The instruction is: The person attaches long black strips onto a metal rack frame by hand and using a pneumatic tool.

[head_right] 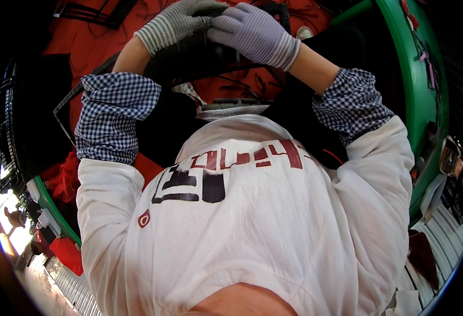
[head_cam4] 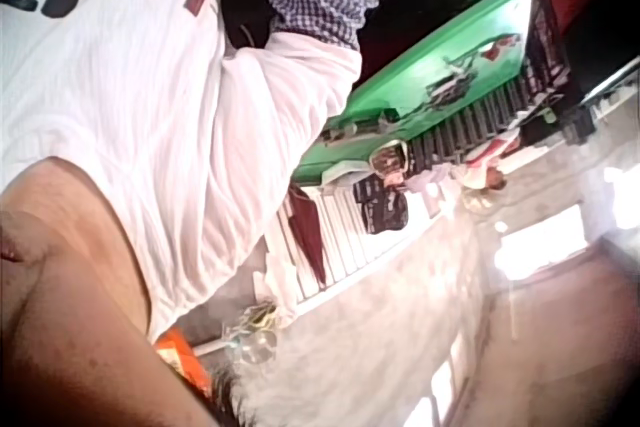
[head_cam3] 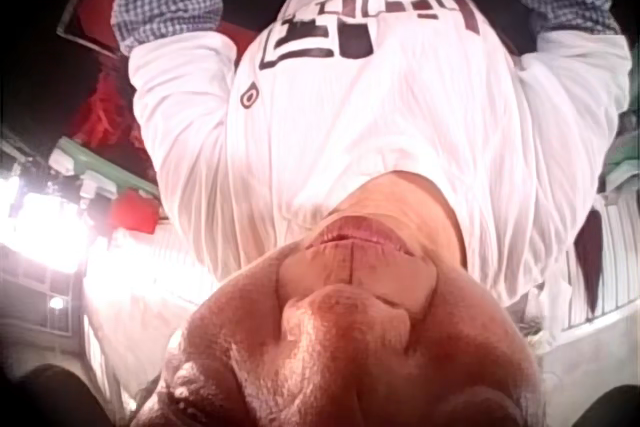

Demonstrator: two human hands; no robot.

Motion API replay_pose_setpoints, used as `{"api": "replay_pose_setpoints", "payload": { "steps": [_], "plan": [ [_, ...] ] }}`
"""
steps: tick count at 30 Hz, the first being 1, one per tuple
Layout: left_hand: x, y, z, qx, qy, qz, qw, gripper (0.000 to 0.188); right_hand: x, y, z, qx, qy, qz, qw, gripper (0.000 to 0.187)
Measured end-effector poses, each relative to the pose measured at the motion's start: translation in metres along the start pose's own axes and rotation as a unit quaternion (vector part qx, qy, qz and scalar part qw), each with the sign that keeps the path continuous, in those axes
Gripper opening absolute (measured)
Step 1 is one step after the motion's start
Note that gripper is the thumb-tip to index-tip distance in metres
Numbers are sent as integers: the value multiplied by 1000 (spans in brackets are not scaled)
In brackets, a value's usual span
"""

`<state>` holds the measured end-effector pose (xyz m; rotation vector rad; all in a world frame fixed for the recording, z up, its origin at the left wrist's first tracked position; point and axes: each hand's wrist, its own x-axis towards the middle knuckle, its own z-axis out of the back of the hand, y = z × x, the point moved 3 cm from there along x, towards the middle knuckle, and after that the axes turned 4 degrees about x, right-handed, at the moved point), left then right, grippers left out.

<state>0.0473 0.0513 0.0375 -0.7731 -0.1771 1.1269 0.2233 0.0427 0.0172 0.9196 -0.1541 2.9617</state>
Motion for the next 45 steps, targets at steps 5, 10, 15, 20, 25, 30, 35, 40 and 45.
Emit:
{"api": "replay_pose_setpoints", "payload": {
  "steps": [5, 10, 15, 20, 25, 30, 35, 40, 45],
  "plan": [
    [-13, 15, 4, 110, -224, -43, 968, 27, 5, -17, 10, 202, -128, -181, 954, 23],
    [-15, 9, -1, 204, -234, 49, 949, 19, 36, -39, 4, 268, -105, -294, 911, 13],
    [-22, 14, -2, 225, -292, 7, 930, 25, 44, -63, -17, 344, -91, -426, 832, 10],
    [-23, -14, 1, 257, -212, 102, 938, 37, 45, -67, -23, 339, -44, -489, 803, 15],
    [-21, 3, -9, 327, -294, 77, 895, 42, 53, -68, -25, 377, -79, -486, 784, 16],
    [-28, 2, 1, 333, -288, 79, 894, 37, 65, -69, -8, 365, -40, -490, 791, 17],
    [-23, 4, -3, 402, -266, 48, 875, 28, 66, -62, 13, 349, -52, -448, 822, 18],
    [-28, -3, -4, 377, -320, -18, 869, 22, 66, -66, 6, 226, -48, -397, 888, 18],
    [-29, 0, -10, 360, -291, 48, 885, 21, 64, -71, -9, 222, 3, -453, 863, 18]
  ]
}}
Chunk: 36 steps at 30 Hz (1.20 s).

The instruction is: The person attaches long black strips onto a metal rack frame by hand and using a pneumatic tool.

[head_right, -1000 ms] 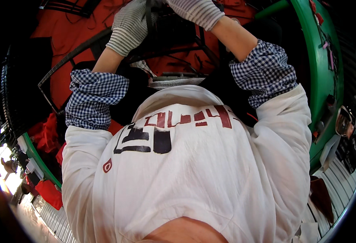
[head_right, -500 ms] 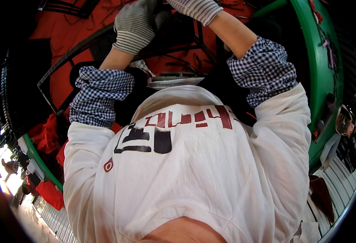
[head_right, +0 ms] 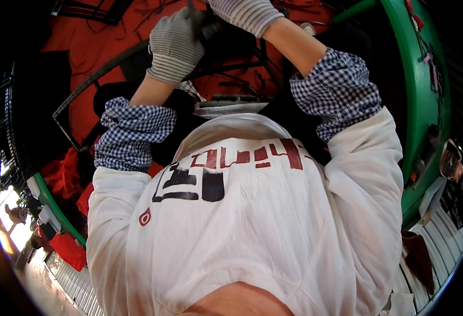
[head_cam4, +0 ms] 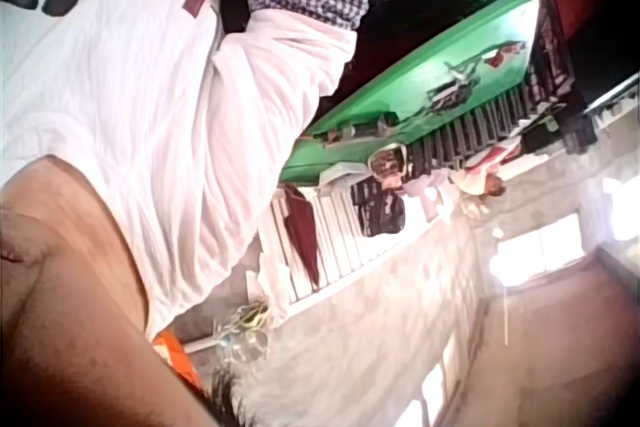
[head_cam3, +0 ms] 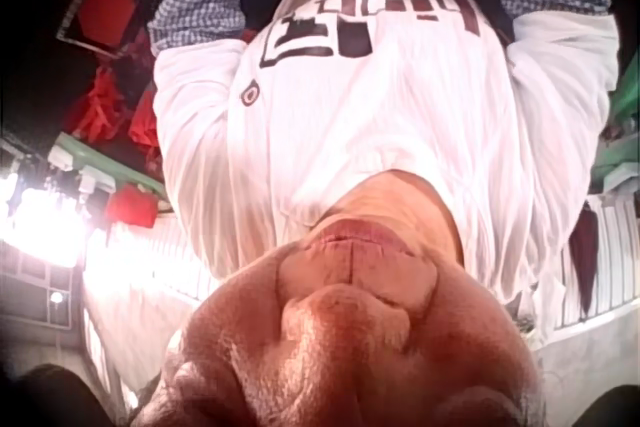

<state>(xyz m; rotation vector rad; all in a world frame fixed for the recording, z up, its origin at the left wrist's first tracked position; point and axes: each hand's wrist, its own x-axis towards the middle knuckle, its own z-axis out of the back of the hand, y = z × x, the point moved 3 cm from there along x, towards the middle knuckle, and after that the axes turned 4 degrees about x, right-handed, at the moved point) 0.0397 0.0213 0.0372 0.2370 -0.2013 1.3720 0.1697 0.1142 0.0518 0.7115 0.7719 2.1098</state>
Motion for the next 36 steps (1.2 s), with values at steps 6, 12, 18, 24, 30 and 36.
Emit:
{"api": "replay_pose_setpoints", "payload": {
  "steps": [6, 12, 18, 24, 30, 36],
  "plan": [
    [-34, 88, 2, 77, -106, 12, 991, 35, -1, -10, -1, -77, -34, 42, 996, 23],
    [-17, 168, -5, -19, -69, -15, 997, 28, 68, -19, -9, -74, 62, -90, 991, 26],
    [121, 204, -26, 46, 45, 92, 994, 15, 206, -107, 4, -149, -55, -31, 987, 30],
    [181, 247, -28, 31, -151, 70, 986, 15, 232, -51, 75, -177, -168, 29, 969, 35],
    [163, 222, -16, 122, -166, 29, 978, 17, 150, -38, 57, -40, -265, 122, 956, 12],
    [47, 166, -169, 151, 254, -8, 955, 25, 13, -166, -99, 115, -2, -230, 966, 12]
  ]
}}
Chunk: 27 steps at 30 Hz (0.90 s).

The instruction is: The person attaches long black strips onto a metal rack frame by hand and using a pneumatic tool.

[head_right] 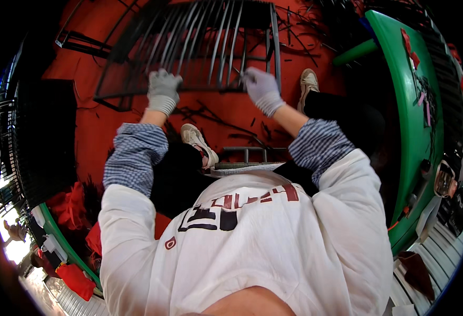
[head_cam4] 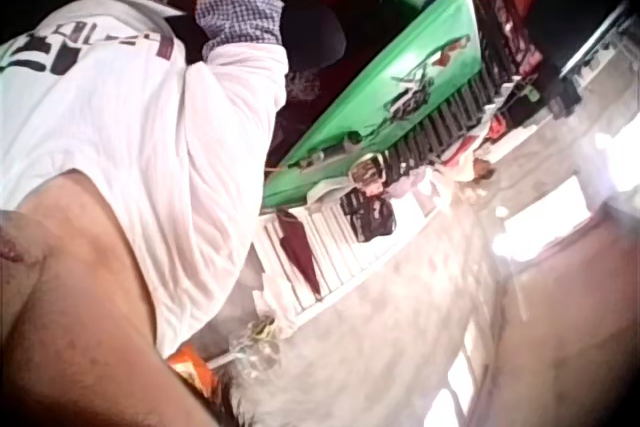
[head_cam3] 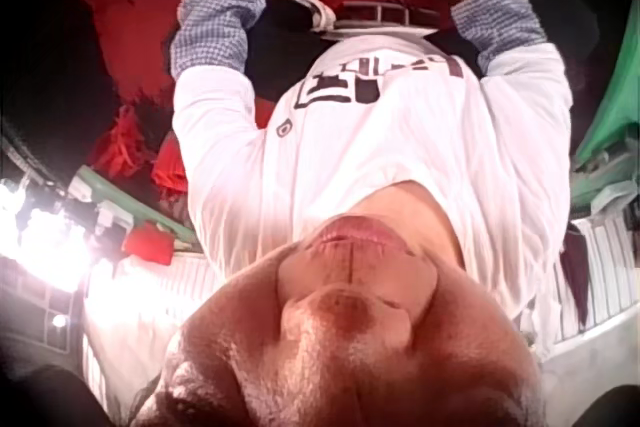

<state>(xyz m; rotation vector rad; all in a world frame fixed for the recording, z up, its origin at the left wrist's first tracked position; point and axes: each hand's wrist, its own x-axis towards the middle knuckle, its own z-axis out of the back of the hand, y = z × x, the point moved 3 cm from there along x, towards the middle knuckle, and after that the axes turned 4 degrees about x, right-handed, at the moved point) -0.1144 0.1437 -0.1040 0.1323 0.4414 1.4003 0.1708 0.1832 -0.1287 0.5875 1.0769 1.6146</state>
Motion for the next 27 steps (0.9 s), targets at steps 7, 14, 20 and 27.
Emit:
{"api": "replay_pose_setpoints", "payload": {
  "steps": [7, 14, 20, 27],
  "plan": [
    [-58, -81, -120, -34, 214, -25, 976, 29, 14, -1, -13, 58, 18, 75, 995, 20],
    [-47, -93, -120, -18, 363, -48, 930, 49, 193, 28, 93, 194, -138, 254, 937, 12],
    [-31, -105, -122, 6, 386, -79, 919, 62, 315, -21, 27, 485, -1, -1, 875, 9],
    [-21, -109, -117, 7, 468, -108, 877, 73, 381, -63, -94, 148, 1, 68, 987, 33]
  ]
}}
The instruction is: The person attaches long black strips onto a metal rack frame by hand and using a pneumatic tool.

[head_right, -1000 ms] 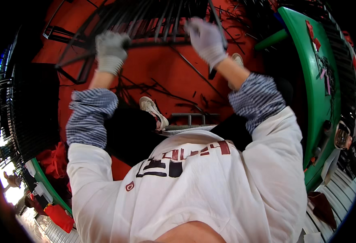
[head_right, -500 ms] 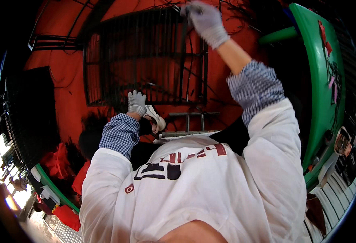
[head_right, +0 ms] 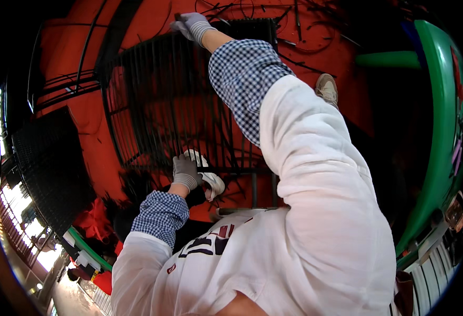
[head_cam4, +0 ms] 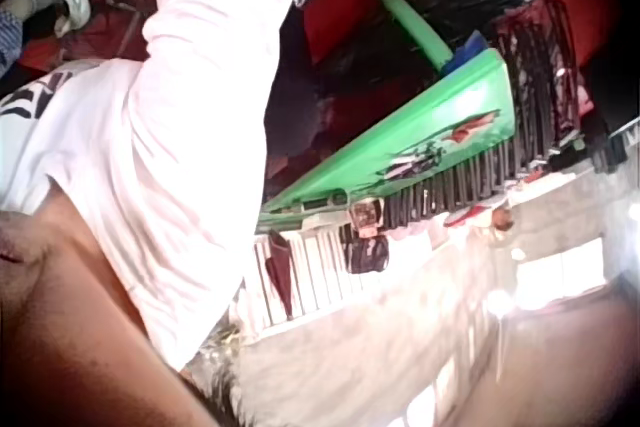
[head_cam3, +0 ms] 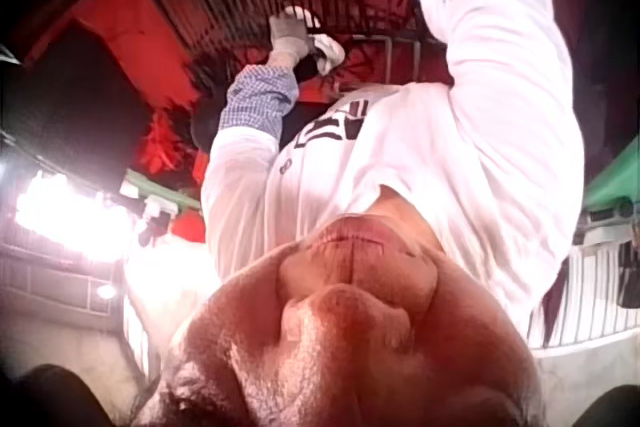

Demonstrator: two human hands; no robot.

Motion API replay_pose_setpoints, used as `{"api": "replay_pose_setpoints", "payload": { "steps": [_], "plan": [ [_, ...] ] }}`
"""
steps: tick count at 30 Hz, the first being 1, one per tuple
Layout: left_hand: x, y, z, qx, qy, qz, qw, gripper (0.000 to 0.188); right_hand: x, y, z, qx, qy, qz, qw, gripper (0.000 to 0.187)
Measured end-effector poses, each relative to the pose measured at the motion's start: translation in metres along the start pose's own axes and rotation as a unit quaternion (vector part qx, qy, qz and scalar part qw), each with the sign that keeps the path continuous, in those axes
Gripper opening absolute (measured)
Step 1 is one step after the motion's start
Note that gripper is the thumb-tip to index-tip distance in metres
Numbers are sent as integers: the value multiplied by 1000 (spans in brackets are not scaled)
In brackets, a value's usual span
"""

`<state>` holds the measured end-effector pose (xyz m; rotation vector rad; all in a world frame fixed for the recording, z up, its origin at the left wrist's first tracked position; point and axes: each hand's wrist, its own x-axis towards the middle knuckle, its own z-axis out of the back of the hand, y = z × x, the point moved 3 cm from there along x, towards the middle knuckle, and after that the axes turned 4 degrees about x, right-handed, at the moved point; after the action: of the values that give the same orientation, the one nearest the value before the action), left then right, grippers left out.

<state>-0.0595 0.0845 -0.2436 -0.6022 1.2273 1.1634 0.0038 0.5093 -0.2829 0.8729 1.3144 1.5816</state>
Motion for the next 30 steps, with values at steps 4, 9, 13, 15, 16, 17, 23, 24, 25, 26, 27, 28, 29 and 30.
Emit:
{"api": "replay_pose_setpoints", "payload": {
  "steps": [4, 9, 13, 15, 16, 17, 23, 24, 25, 26, 27, 28, 29, 30],
  "plan": [
    [-7, 10, -16, -19, -8, 25, 999, 53, 11, -54, 24, -320, -37, 10, 947, 19],
    [10, -1, 25, 7, -45, -90, 995, 56, 6, -161, 281, -127, -253, -221, 933, 17],
    [-28, 41, 0, 22, 102, -70, 992, 59, 3, -56, 127, -39, -95, -127, 987, 15],
    [-17, 46, 8, -47, 170, -116, 978, 62, 25, -69, 122, 64, -83, -60, 993, 11],
    [-5, 33, 44, 11, 178, -157, 971, 60, 37, -103, 159, 105, -172, -23, 979, 12],
    [6, 22, 84, 14, 121, -208, 971, 56, 45, -132, 202, 177, -187, -7, 966, 14],
    [10, 103, 204, -405, -309, -120, 852, 32, 62, -130, 93, 133, -87, -119, 980, 19],
    [25, 88, 250, -400, -376, -126, 826, 30, 67, -161, 144, 95, -147, -81, 981, 21],
    [38, 92, 270, -400, -442, -113, 795, 30, 66, -165, 141, 94, -144, -84, 981, 21],
    [54, 103, 284, -407, -503, -109, 755, 33, 66, -157, 129, 24, -141, -64, 988, 22],
    [76, 105, 303, -379, -541, -57, 749, 39, 63, -153, 125, -53, -140, -47, 988, 24],
    [90, 102, 326, -345, -543, -36, 765, 46, 59, -150, 127, -57, -139, -50, 987, 24],
    [100, 95, 345, -359, -525, -33, 771, 54, 53, -146, 130, -96, -133, -52, 985, 25],
    [95, 79, 367, -377, -518, 29, 767, 37, 48, -142, 136, -137, -128, -54, 981, 26]
  ]
}}
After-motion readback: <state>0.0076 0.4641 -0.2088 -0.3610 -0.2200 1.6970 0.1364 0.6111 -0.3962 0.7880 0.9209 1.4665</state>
